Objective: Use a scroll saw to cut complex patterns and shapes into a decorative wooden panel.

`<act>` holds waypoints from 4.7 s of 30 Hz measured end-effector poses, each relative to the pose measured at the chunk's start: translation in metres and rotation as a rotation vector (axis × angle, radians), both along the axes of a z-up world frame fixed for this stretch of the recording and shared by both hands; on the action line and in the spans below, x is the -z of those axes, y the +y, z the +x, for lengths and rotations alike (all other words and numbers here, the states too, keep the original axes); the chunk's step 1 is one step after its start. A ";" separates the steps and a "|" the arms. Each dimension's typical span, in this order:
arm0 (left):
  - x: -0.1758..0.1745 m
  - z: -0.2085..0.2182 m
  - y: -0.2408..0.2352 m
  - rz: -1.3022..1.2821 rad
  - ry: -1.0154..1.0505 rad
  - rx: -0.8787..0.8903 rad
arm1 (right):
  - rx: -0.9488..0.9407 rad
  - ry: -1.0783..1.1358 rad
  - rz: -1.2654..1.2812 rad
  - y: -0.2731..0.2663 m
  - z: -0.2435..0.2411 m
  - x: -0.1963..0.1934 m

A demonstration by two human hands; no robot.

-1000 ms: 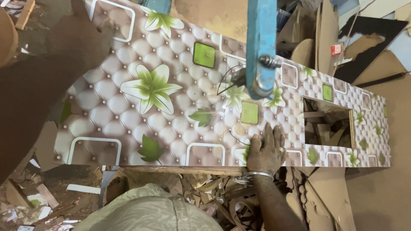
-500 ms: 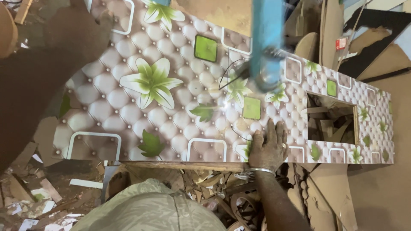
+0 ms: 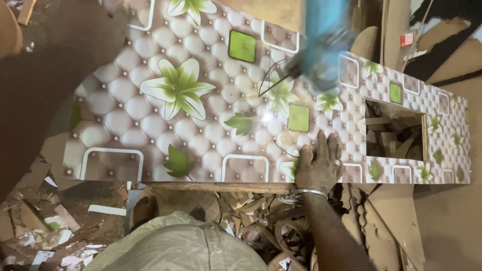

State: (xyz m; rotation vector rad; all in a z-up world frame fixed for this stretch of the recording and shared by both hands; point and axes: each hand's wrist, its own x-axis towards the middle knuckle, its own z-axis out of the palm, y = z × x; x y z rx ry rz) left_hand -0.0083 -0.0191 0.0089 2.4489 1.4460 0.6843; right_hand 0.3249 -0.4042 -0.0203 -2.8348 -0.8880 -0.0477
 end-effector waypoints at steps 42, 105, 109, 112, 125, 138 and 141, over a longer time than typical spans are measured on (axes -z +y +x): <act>0.036 0.005 -0.005 0.354 0.264 -0.021 | 0.099 0.051 -0.134 0.008 -0.015 -0.018; 0.000 -0.047 -0.159 0.050 0.120 -0.086 | -0.535 -0.110 -0.223 -0.050 0.092 -0.004; 0.011 -0.047 -0.152 0.098 0.091 -0.068 | -0.499 -0.138 -0.179 -0.046 0.078 -0.010; 0.013 -0.044 -0.147 0.097 0.133 -0.050 | -0.388 0.054 -0.168 -0.043 0.065 -0.023; 0.004 -0.040 -0.146 0.148 0.071 -0.050 | -0.506 -0.095 0.059 -0.052 0.065 -0.015; 0.008 -0.040 -0.142 0.187 0.093 -0.060 | -0.422 -0.076 -0.018 -0.050 0.064 -0.014; -0.002 -0.040 -0.143 0.153 0.103 -0.050 | -0.415 -0.089 -0.088 -0.051 0.070 -0.010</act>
